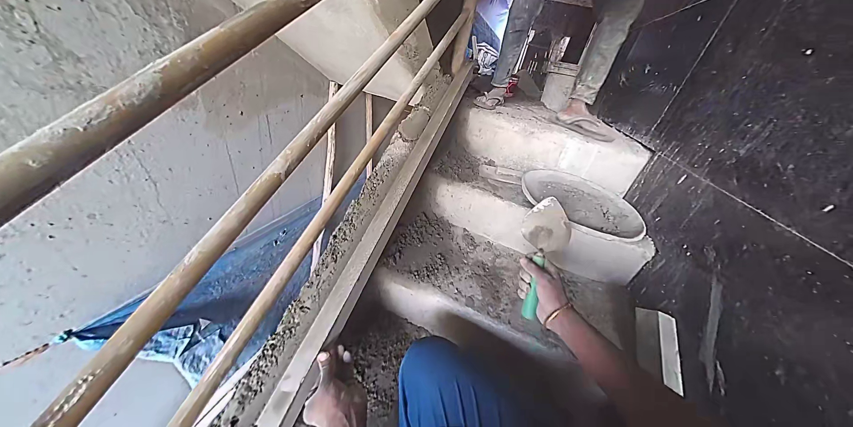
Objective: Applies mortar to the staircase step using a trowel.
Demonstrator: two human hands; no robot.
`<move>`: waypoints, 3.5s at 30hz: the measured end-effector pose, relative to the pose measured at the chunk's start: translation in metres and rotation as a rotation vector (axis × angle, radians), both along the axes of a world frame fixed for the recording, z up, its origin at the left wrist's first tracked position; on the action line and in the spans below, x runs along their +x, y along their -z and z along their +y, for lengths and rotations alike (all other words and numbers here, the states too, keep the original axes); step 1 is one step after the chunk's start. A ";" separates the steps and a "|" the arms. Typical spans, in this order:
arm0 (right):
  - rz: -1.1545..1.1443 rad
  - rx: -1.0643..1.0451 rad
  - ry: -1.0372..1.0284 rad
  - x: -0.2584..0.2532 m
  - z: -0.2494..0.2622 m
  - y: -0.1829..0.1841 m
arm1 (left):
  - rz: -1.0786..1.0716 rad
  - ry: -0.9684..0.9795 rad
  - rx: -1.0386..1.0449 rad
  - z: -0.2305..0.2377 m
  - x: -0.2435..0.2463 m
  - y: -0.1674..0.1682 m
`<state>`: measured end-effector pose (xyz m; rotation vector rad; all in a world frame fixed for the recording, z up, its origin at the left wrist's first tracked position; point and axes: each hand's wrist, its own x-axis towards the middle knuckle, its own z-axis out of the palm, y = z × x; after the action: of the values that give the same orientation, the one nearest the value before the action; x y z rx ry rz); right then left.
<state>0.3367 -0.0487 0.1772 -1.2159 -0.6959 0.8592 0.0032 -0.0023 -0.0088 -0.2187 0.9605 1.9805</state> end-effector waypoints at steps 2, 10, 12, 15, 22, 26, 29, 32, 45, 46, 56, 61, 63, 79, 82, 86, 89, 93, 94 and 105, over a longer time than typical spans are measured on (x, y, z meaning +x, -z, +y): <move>0.172 -0.015 0.001 -0.002 0.005 -0.028 | -0.002 0.008 0.010 0.001 -0.001 0.002; 0.125 0.036 -0.009 -0.002 -0.004 -0.052 | -0.013 0.023 0.027 0.005 -0.003 0.008; 0.112 0.040 0.001 0.000 -0.006 -0.050 | -0.021 0.006 0.009 0.005 -0.002 0.005; 0.113 0.021 0.030 0.003 -0.011 -0.045 | -0.021 0.009 0.007 0.002 -0.001 0.000; 0.131 -0.088 0.056 -0.002 -0.031 -0.029 | -0.023 0.009 0.011 -0.001 -0.001 -0.003; 0.132 -0.053 0.056 -0.005 -0.045 -0.031 | -0.036 0.007 0.026 0.003 -0.002 0.003; 0.068 -0.046 0.087 -0.010 -0.057 -0.035 | -0.027 0.017 0.000 0.001 -0.002 0.000; -0.004 -0.037 0.131 -0.015 -0.062 -0.026 | -0.016 0.014 -0.024 0.002 -0.004 -0.003; 0.112 0.063 0.340 -0.026 -0.091 0.049 | 0.005 0.053 -0.046 0.002 -0.004 -0.001; 0.100 0.104 0.334 -0.029 -0.093 0.055 | 0.004 0.057 -0.044 0.002 -0.004 -0.001; -0.862 -0.123 0.091 -0.012 -0.096 0.008 | -0.026 0.034 -0.049 0.003 -0.005 -0.003; -0.788 -0.378 -0.139 -0.004 -0.079 -0.005 | -0.048 0.019 -0.063 0.003 -0.005 -0.007; -0.745 -0.466 -0.242 -0.002 -0.075 -0.006 | -0.074 0.008 -0.065 0.005 -0.006 -0.007; -0.321 -0.724 -0.381 -0.017 -0.053 -0.020 | -0.048 0.022 -0.079 0.006 -0.004 -0.010; -0.171 -0.645 -0.452 -0.031 -0.042 -0.037 | -0.058 0.015 -0.069 0.004 -0.004 -0.010; -0.160 -0.451 -0.566 -0.050 0.000 -0.074 | -0.034 0.009 -0.051 0.002 -0.003 -0.008; -0.190 -0.336 -0.558 -0.052 0.050 -0.119 | -0.049 0.006 -0.054 0.002 -0.004 -0.007; -0.239 -0.244 -0.485 -0.051 0.077 -0.150 | -0.053 0.007 -0.051 0.006 -0.005 -0.004; -0.262 -0.257 -0.494 -0.052 0.072 -0.147 | -0.047 0.014 -0.057 0.005 -0.005 -0.003; -0.183 -0.965 -0.965 -0.043 -0.021 -0.022 | -0.033 0.021 -0.073 0.007 -0.007 0.001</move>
<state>0.2941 -0.0699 0.1996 -1.8336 -1.0948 2.0581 -0.0036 0.0044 -0.0097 -0.2798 1.0109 1.9186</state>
